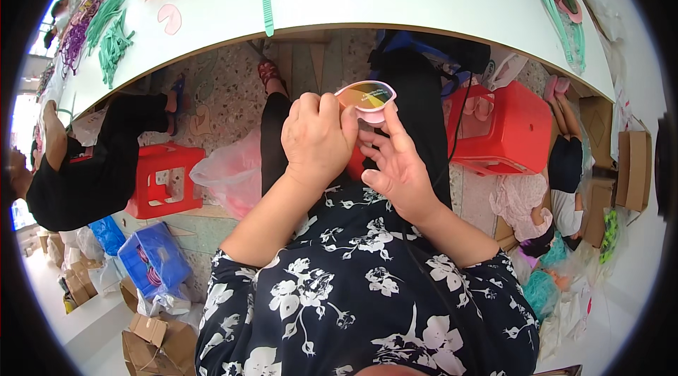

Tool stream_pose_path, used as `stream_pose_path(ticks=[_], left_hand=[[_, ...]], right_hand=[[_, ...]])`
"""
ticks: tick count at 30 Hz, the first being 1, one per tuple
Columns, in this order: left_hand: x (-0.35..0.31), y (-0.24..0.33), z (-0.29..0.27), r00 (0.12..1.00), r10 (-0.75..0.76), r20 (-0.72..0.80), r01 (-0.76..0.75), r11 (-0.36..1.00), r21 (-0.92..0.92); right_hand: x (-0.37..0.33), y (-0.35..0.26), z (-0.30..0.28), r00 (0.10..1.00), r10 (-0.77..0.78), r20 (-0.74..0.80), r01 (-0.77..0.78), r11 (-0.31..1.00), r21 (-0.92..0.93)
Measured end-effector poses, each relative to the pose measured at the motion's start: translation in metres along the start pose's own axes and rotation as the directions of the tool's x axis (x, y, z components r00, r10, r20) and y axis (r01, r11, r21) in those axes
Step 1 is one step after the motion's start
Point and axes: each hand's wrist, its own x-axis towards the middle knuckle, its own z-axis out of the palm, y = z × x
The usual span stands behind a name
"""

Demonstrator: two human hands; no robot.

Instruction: Assembling swimming goggles by attaching elastic straps and cleaning lenses.

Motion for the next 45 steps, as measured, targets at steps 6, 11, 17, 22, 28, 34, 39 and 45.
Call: stream_pose_path(ticks=[6, 11, 17, 22, 28, 34, 39, 45], left_hand=[[-0.001, -0.001, -0.011, 1.0, 0.021, -0.001, -0.021, 0.997, -0.07], [-0.009, 0.003, -0.018, 0.999, 0.049, 0.016, -0.046, 0.989, -0.142], [-0.016, 0.011, -0.025, 0.997, 0.071, 0.028, -0.064, 0.977, -0.202], [-0.024, 0.018, -0.028, 0.993, 0.103, 0.05, -0.092, 0.978, -0.187], [-0.027, 0.019, -0.024, 0.993, 0.115, 0.018, -0.109, 0.974, -0.201], [-0.028, 0.018, -0.019, 0.99, 0.135, -0.033, -0.139, 0.969, -0.204], [-0.028, 0.021, -0.019, 0.993, 0.115, -0.02, -0.116, 0.971, -0.21], [-0.03, 0.022, -0.02, 0.99, 0.139, -0.008, -0.137, 0.964, -0.229]], right_hand=[[-0.002, 0.007, -0.012, 0.967, 0.166, -0.191, -0.083, 0.921, 0.38], [-0.002, 0.018, -0.026, 0.908, 0.383, -0.171, -0.157, 0.688, 0.708], [0.008, 0.001, -0.004, 0.965, 0.192, -0.181, -0.097, 0.895, 0.435], [0.001, 0.002, 0.003, 0.966, -0.028, -0.259, 0.046, 0.997, 0.065], [0.002, 0.004, 0.003, 0.958, -0.034, -0.286, 0.044, 0.999, 0.028], [0.001, 0.004, 0.004, 0.954, -0.058, -0.294, 0.047, 0.998, -0.042], [0.0, 0.002, 0.011, 0.931, -0.087, -0.355, 0.049, 0.992, -0.114], [0.0, 0.009, 0.012, 0.916, -0.085, -0.392, 0.029, 0.989, -0.146]])
